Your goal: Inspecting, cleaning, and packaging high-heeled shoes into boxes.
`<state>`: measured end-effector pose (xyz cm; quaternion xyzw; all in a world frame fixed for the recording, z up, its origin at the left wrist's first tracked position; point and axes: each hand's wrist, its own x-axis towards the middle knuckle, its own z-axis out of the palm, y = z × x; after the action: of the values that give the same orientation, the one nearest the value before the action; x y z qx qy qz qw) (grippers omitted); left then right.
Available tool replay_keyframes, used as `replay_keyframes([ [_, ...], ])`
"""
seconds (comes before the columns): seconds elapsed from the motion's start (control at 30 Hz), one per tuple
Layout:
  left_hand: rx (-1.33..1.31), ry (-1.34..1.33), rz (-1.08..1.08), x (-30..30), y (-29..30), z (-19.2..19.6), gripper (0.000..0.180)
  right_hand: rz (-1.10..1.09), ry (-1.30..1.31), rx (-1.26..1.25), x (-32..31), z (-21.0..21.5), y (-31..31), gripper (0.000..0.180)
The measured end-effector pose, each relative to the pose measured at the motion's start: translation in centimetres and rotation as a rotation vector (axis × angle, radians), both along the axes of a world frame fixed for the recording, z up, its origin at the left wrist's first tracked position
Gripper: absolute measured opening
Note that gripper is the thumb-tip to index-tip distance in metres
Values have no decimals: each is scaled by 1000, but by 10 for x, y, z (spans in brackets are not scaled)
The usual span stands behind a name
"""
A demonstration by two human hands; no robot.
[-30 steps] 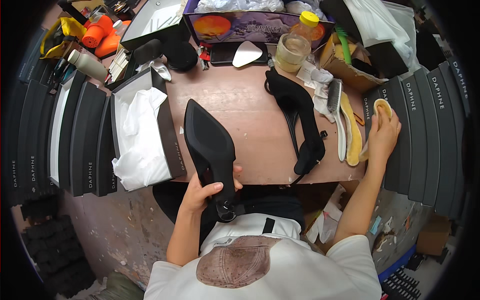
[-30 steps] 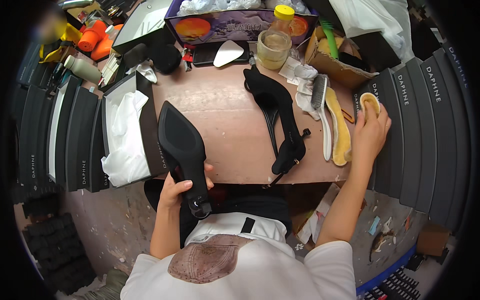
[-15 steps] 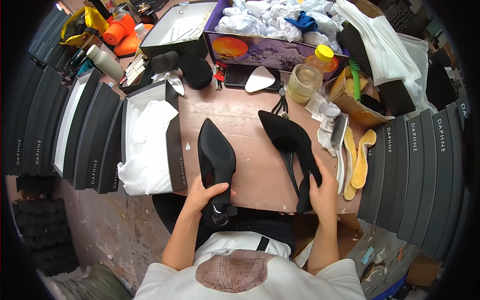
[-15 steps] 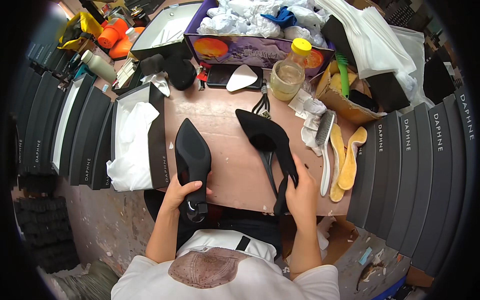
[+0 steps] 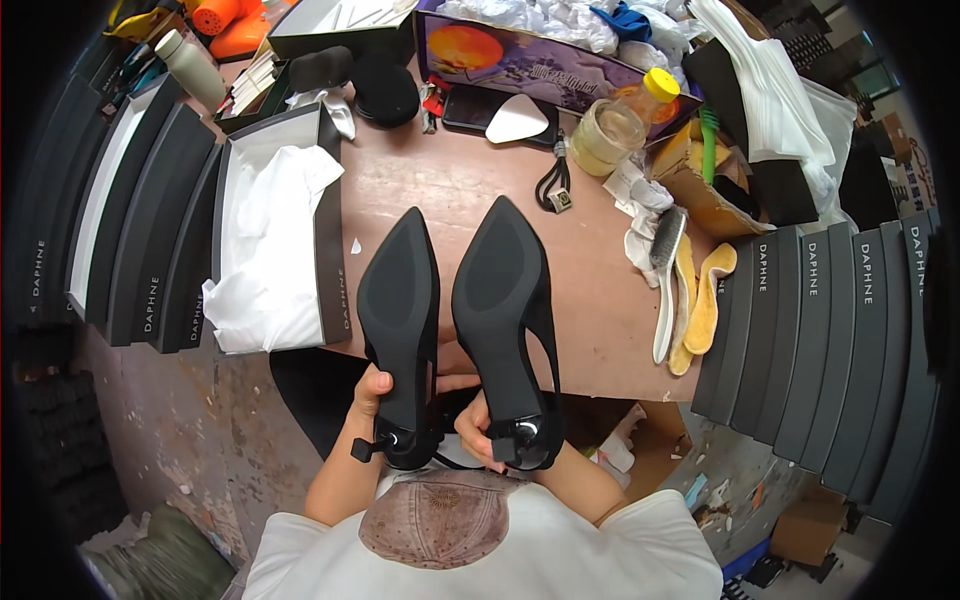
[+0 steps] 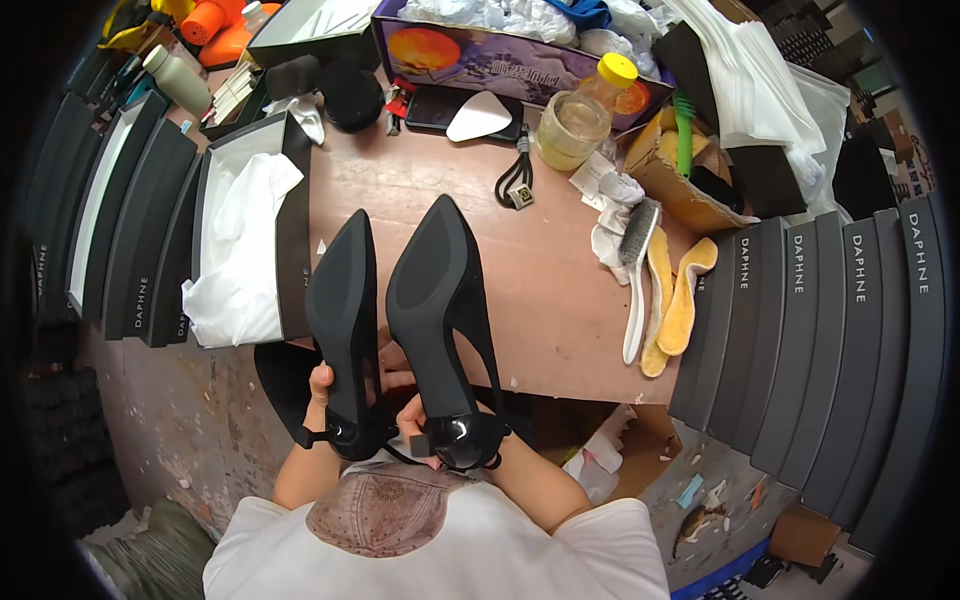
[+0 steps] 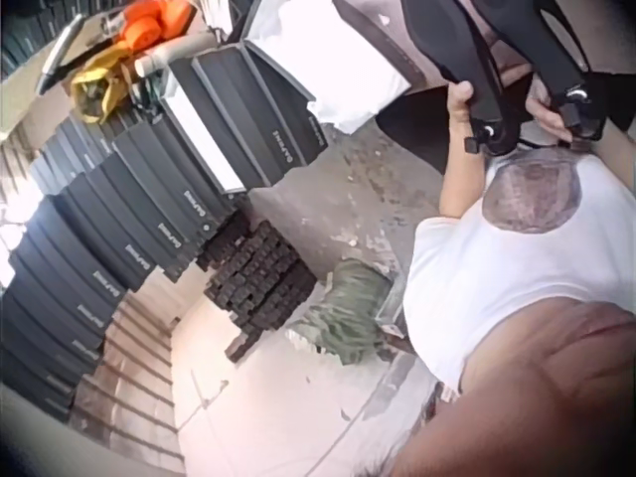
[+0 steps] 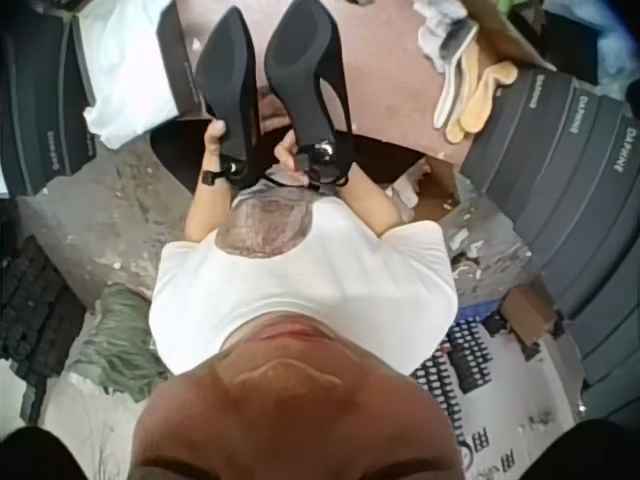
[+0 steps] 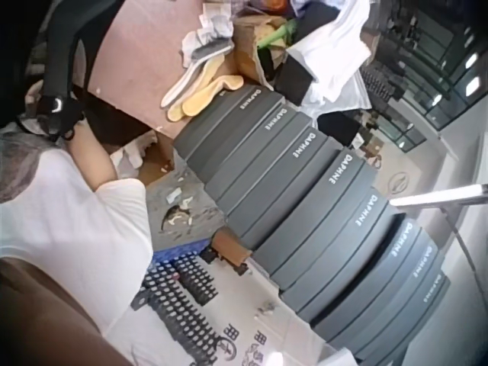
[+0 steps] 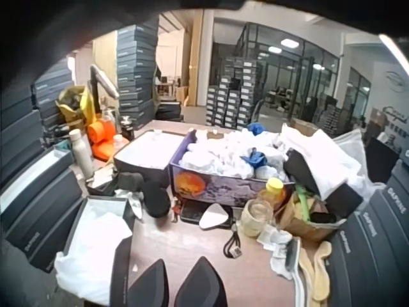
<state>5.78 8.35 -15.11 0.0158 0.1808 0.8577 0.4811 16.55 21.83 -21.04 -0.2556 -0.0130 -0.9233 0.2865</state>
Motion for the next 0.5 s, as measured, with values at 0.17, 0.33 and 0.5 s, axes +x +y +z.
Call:
replay_keyframes([
  [0.17, -26, -86, -18, 5, -6, -4, 80, -258, -132, 56, 6, 19, -2, 35],
  [0.33, -160, -359, -152, 6, -1, -24, 62, -318, -587, 397, 26, 10, -6, 31],
  [0.5, -386, -193, -107, 3, 4, -20, 50, -287, -741, 39, 59, -29, -16, 35],
])
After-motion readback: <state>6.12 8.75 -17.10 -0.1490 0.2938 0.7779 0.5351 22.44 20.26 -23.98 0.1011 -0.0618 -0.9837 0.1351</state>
